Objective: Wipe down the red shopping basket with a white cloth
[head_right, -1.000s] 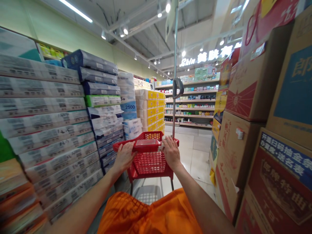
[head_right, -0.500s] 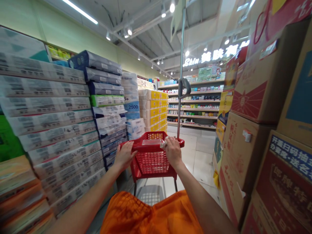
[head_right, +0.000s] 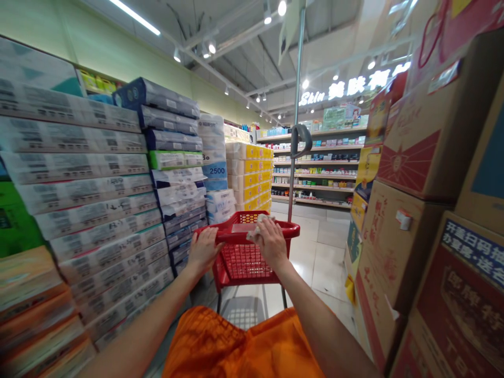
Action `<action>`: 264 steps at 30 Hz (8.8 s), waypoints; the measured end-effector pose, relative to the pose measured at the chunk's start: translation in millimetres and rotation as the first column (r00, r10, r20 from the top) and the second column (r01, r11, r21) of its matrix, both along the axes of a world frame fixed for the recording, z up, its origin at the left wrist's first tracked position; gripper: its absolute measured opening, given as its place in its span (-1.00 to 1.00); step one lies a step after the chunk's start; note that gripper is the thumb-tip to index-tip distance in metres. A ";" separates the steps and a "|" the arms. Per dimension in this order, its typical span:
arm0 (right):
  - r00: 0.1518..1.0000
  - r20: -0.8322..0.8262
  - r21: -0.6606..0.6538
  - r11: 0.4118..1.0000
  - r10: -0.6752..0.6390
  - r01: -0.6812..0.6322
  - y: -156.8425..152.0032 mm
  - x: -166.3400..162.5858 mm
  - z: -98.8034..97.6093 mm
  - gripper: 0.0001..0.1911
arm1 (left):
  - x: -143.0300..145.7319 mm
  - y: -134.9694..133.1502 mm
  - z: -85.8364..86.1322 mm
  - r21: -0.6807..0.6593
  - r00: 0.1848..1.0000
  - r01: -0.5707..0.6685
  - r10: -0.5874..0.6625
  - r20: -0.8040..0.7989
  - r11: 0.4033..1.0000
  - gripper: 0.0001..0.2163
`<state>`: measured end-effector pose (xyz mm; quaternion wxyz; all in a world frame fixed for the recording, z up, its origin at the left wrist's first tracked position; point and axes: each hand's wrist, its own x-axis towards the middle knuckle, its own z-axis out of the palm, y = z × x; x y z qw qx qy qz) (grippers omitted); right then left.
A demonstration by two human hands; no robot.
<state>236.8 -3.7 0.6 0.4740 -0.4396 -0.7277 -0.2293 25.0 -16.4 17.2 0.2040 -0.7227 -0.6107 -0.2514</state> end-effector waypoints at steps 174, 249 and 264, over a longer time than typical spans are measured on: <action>0.918 0.384 -0.340 0.939 0.101 0.039 49.4 -43.4 -43.2 -0.66 | -60.7 2.3 -94.6 -0.446 0.983 -0.180 0.172 -0.060 0.877 -0.33; 0.877 0.447 -0.369 0.858 -0.175 0.359 9.0 -50.6 -17.5 -0.62 | -101.5 48.9 -134.7 0.248 0.914 -0.035 -0.070 0.401 0.968 -0.78; 0.895 0.385 -0.300 0.887 -0.224 0.351 14.2 -8.9 -14.5 -0.77 | -28.5 57.4 -127.8 0.250 0.868 0.128 -0.230 0.439 0.960 -0.74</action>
